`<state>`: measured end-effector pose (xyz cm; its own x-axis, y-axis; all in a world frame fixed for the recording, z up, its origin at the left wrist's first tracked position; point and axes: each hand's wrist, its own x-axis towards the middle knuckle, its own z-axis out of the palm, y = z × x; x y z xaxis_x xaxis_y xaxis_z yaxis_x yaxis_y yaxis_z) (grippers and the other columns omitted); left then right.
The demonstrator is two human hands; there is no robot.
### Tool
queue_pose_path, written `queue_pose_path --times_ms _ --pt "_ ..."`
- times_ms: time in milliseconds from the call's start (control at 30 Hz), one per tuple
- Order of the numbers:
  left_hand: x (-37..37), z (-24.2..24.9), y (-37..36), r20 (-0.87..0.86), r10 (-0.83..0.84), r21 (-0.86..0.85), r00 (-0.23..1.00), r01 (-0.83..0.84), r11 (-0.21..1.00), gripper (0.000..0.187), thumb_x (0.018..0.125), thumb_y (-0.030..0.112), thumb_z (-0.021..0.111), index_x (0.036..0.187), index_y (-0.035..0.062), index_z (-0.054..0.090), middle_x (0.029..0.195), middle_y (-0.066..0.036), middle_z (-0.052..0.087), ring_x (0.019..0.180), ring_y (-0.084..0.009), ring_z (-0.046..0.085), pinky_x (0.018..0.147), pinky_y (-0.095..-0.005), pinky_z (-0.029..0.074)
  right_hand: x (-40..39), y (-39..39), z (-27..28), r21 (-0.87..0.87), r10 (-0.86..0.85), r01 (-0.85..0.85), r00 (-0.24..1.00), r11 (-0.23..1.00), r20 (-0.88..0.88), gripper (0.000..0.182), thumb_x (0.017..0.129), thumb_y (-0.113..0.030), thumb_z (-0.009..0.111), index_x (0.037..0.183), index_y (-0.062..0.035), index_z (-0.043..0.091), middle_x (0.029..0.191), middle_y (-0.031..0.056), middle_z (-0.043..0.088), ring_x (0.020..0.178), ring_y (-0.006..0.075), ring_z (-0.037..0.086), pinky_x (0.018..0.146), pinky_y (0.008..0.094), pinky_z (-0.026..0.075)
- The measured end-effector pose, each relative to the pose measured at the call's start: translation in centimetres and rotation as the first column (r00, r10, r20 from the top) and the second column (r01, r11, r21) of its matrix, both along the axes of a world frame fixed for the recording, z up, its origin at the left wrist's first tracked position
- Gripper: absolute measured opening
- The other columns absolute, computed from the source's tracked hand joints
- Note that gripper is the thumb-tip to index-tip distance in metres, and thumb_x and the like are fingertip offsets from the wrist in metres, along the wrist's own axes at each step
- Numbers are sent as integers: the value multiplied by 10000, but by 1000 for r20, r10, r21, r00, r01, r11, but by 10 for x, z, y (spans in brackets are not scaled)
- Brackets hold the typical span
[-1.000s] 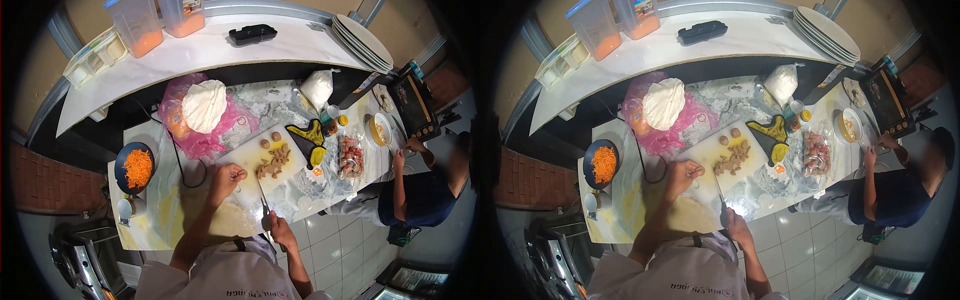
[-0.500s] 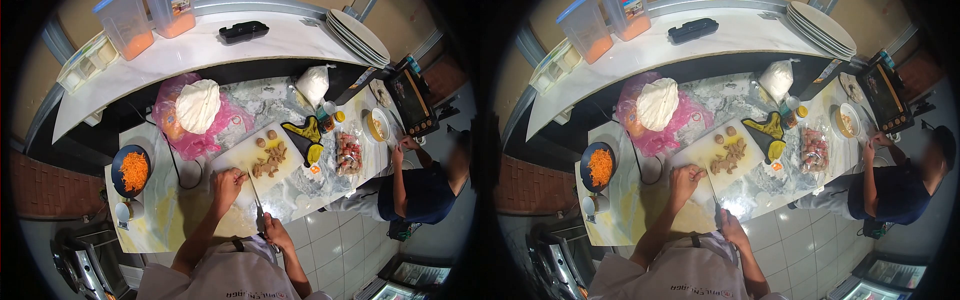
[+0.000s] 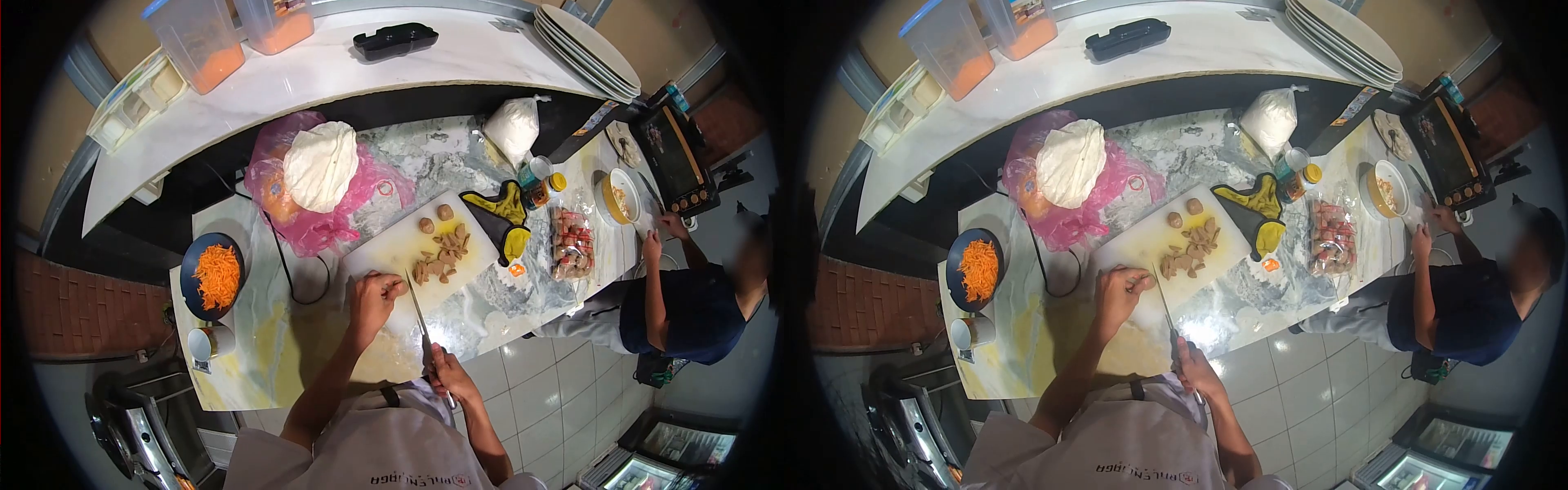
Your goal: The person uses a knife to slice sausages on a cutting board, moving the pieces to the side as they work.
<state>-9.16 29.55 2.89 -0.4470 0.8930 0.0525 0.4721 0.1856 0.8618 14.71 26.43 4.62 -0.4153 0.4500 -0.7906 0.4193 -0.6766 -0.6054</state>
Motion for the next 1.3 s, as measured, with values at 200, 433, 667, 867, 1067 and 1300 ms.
queue_pose_path --times_ms 200,433,667,867,1067,1300 --pt "8 10 1 -36 -10 25 999 10 1000 138 847 28 774 984 37 760 875 -184 720 812 -319 713 661 -390 573 -5 3 1 106 49 -58 995 993 87 730 1058 -687 352 680 -69 437 513 18 410 367 109 362 333 303 295" --pt "4 6 1 82 -16 27 996 14 1000 187 831 -15 768 1006 51 782 902 -177 720 716 -309 741 627 -347 567 -3 4 -5 132 80 -106 978 986 191 756 1053 -700 345 670 -56 447 499 18 412 347 126 371 331 319 294" --pt "4 1 0 51 2 62 999 -6 998 155 827 -2 778 977 35 787 915 -164 727 699 -298 748 638 -349 573 -7 5 8 156 87 -121 974 980 210 745 1055 -695 352 679 -59 453 504 25 428 349 130 384 332 322 297" --pt "6 3 0 92 37 -23 995 -35 999 158 847 79 807 1004 58 811 960 -155 759 735 -283 764 673 -336 593 -8 0 3 208 72 -117 975 971 208 750 1062 -683 349 671 -51 456 498 28 437 353 133 393 347 325 325" --pt "8 1 -2 86 61 48 994 -65 997 150 861 13 790 1008 -17 783 925 -175 739 721 -290 769 620 -336 571 -16 -3 0 230 80 -126 976 965 201 759 1072 -665 346 633 -54 446 481 29 428 347 137 395 350 326 328" --pt "9 -7 -3 111 72 69 991 -80 994 176 855 4 797 1027 -31 779 956 -178 747 739 -271 769 636 -327 577 -19 -3 -8 350 88 -182 959 919 268 801 1092 -612 357 673 43 548 543 192 549 473 294 565 490 437 455"
